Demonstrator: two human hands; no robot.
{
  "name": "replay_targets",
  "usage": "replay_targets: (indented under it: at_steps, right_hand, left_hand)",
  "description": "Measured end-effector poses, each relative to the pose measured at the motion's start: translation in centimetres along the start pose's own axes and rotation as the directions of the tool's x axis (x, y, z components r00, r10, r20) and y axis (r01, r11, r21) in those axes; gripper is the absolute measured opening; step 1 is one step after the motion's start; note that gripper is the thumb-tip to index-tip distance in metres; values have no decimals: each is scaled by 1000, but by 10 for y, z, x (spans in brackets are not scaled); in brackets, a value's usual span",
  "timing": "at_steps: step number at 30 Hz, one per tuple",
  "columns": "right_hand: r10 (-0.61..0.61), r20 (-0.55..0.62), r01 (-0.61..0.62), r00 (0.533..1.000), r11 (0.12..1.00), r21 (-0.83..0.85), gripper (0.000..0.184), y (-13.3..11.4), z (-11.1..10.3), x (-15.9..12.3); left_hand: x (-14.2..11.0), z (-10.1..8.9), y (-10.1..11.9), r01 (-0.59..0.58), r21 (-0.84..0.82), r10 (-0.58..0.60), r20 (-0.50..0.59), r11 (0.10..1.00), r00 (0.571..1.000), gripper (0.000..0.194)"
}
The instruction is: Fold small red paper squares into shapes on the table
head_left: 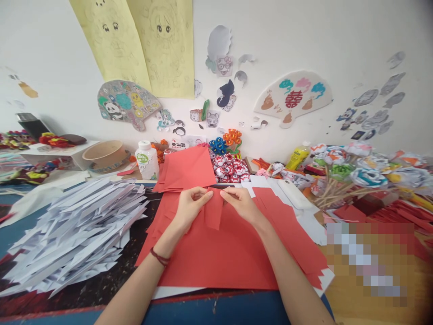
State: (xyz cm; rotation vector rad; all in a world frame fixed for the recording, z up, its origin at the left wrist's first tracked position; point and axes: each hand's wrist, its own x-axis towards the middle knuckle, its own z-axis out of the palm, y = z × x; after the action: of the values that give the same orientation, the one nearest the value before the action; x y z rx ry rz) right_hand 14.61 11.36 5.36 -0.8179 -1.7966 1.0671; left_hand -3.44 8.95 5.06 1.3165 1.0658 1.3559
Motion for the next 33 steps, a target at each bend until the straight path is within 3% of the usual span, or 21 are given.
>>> replay_targets:
  at_steps: [11, 18, 23, 28, 33]
  right_hand:
    - [14, 39, -16, 999, 999, 44, 37, -1, 0, 1]
    - [48, -74, -43, 996, 997, 67, 26, 6, 8, 2]
    - [29, -206, -17, 978, 998, 59, 25, 9, 8, 3]
    - [7, -358, 14, 934, 998, 56, 23, 12, 2, 3]
    - [-7, -584, 44, 812, 998, 50, 26, 22, -17, 7]
  left_hand:
    - [0, -1, 6, -131, 145, 125, 46, 981, 991, 31]
    - [-2, 5, 1, -178, 249, 174, 36, 952, 984, 30]
    - [0, 6, -9, -146, 306, 129, 75, 941, 989, 30]
    - [-2, 9, -11, -138, 295, 117, 88, 946, 989, 29]
    - [-9, 10, -6, -118, 327, 51, 207, 938, 977, 26]
